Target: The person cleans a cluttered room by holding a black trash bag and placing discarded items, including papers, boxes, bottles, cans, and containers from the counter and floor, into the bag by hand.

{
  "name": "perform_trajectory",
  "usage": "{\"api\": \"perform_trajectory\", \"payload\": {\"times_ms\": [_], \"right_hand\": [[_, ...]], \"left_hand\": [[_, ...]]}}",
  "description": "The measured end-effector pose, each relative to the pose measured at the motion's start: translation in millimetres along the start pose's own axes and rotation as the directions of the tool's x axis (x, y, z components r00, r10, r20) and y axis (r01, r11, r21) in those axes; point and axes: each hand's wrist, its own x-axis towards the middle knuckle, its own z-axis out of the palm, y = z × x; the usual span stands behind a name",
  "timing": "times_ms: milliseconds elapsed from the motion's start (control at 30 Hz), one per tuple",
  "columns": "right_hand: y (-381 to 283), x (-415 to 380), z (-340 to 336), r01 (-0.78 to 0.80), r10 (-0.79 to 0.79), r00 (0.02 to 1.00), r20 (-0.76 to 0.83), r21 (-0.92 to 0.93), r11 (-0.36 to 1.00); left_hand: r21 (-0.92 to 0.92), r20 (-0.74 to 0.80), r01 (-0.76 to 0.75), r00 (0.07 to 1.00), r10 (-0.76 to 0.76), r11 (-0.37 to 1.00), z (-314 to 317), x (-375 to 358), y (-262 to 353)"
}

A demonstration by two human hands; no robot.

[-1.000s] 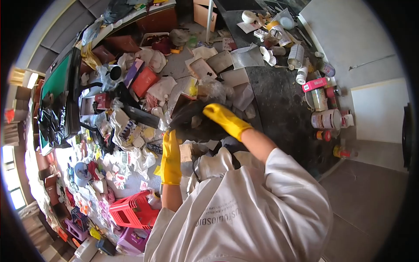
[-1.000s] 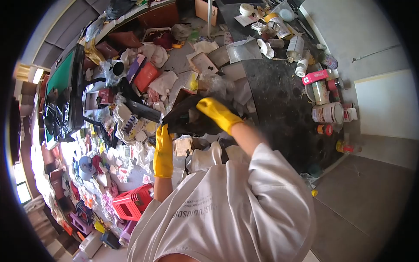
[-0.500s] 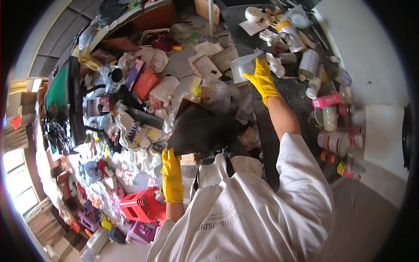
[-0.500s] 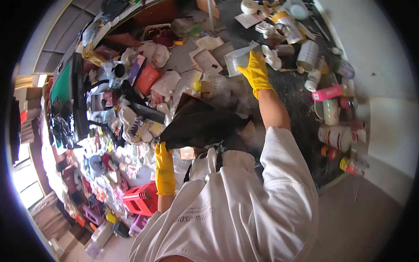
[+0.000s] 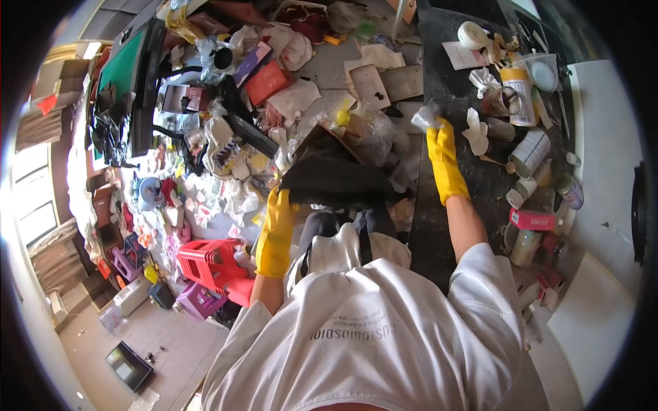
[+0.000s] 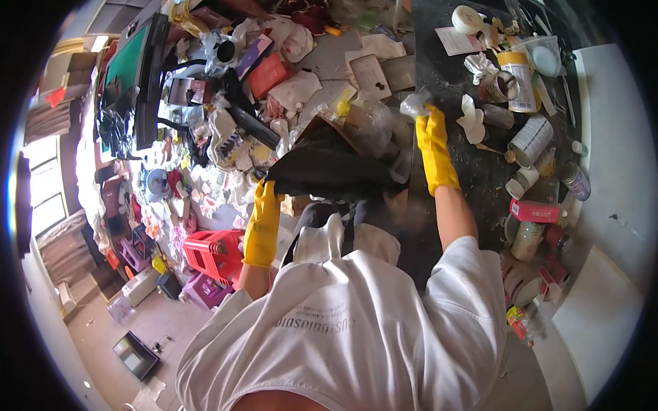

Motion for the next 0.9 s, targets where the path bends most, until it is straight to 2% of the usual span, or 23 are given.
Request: {"api": "perform_trajectory", "payload": {"times_ms": [33,67,100,133,167,233,267,300,333,367,433,467,500,567,600,633,700,767,800,833,900], "right_hand": [[-13,-19,-6,-0.134,0.125,0.989,0.084,0.121,0.984],[-12,-39,-5,-0.046,0.033,0.986,0.163,0.075,0.996],[-49,-54,-14,-0.113,0.065,0.948,0.31,0.139,0.984],[-65,-73,-11,-0.067,0.02,0.932,0.361,0.118,0.991],[-79,-91,-7,0.038,-0.123,0.908,0.4,0.214,0.976],[-102,-124,5,-0.029,-0.118,0.844,0.523,0.264,0.964],[-124,-135,6,-0.078,-0.092,0.801,0.592,0.255,0.964],[-134,-149,11,-0.035,-0.125,0.786,0.606,0.246,0.969],[-141,-160,15,0.013,-0.16,0.77,0.618,0.236,0.972],[-143,-170,22,-0.024,-0.127,0.722,0.68,0.208,0.978],[-154,-184,40,-0.015,-0.143,0.705,0.695,0.216,0.976],[-162,-193,49,-0.015,-0.148,0.695,0.704,0.219,0.976],[-172,-198,64,-0.136,0.0,0.671,0.741,0.123,0.983],[-176,-208,102,-0.378,0.168,0.673,0.72,0.139,0.915],[-178,-213,123,-0.49,0.251,0.66,0.708,0.153,0.858],[-179,-217,142,-0.47,0.254,0.716,0.651,0.18,0.864],[-181,-220,183,-0.496,0.222,0.753,0.619,0.313,0.81],[-186,-226,203,-0.521,0.223,0.737,0.638,0.325,0.789],[-233,-218,193,-0.537,0.245,0.702,0.668,0.27,0.799],[-264,-217,187,-0.55,0.269,0.668,0.694,0.216,0.807],[-258,-233,192,-0.534,0.29,0.695,0.658,0.202,0.821]], "left_hand": [[0.023,0.043,-0.004,0.999,0.003,1.0,-8,7,-8],[0.045,0.086,-0.012,0.996,0.008,0.999,-14,14,-17],[0.071,-0.036,-0.057,0.998,0.06,0.996,-12,16,-27],[0.161,-0.013,-0.089,0.996,0.092,0.983,-11,13,-25],[0.251,0.015,-0.119,0.993,0.119,0.961,-11,6,-15],[-0.002,-0.048,0.089,0.995,-0.089,0.996,1,-4,9],[0.076,0.02,-0.043,0.999,0.042,0.996,-8,4,-3],[0.142,0.1,-0.182,0.981,0.169,0.973,-10,8,-2],[0.09,0.133,-0.122,0.985,0.11,0.988,-15,9,-1],[0.042,0.167,-0.057,0.985,0.05,0.997,-20,10,-1],[0.235,0.289,-0.383,0.905,0.312,0.893,-27,-5,23],[0.254,0.324,-0.431,0.882,0.343,0.866,-33,-11,31],[0.229,0.34,-0.396,0.889,0.308,0.889,-40,-17,37],[0.177,0.367,-0.32,0.899,0.239,0.931,-58,-27,45],[0.07,0.356,-0.185,0.923,0.149,0.98,-66,-26,44],[0.115,0.365,-0.154,0.925,0.103,0.981,-79,-28,42],[0.124,0.405,-0.137,0.911,0.076,0.983,-96,-21,30],[0.062,0.481,-0.148,0.871,0.1,0.987,-110,-17,22],[0.076,0.508,-0.096,0.86,0.045,0.992,-116,-12,15],[0.067,0.511,-0.104,0.858,0.055,0.992,-122,-12,14],[0.031,0.491,-0.101,0.868,0.073,0.994,-134,-14,14]]}}
